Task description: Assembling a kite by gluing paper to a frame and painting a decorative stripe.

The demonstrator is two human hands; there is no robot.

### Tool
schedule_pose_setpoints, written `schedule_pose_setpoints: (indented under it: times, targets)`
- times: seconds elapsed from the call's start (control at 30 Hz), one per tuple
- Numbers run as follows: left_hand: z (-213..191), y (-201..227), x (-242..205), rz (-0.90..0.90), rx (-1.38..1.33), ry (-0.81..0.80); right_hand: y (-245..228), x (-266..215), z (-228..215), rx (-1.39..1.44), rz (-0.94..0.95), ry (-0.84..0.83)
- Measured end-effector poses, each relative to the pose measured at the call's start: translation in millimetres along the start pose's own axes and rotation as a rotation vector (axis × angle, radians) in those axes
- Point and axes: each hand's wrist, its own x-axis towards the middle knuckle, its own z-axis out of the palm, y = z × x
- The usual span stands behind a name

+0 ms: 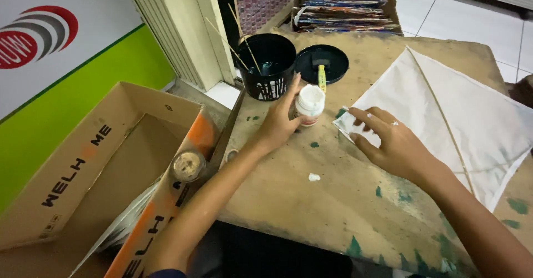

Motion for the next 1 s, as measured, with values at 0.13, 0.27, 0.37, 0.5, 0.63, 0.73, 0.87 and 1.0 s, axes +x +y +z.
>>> schedule_pose_setpoints:
  times: [0.13, 0.27, 0.37, 0.5, 0.63, 0.73, 0.87, 1.0]
  targets:
    - [7, 27, -2, 0.0, -0.061, -0.109, 3, -16, -13, -0.022, 0.004, -0.021]
    - [24, 40, -3, 0.166, 0.101, -0.255, 8, -25, -27, -0.114, 0.016, -0.107]
    - [35, 49, -7, 0.289, 0.26, -0.273, 11, -32, -27, -0.167, 0.0, -0.182]
    - [42, 31, -4, 0.438, 0.347, -0.235, 24, -45, -13, -0.34, -0.095, -0.194]
    - [42, 36, -8, 0.458, 0.196, -0.209, 35, -54, -2, -0.411, -0.117, -0.181]
    - [44, 38, -7, 0.474, 0.216, -0.247, 33, -53, 3, -0.415, -0.127, -0.203]
    - [50, 37, -7, 0.585, 0.443, -0.201, 35, -55, 8, -0.379, -0.053, -0.27]
    - [52, 28, -8, 0.638, 0.491, -0.201, 29, -53, 6, -0.208, 0.038, -0.362]
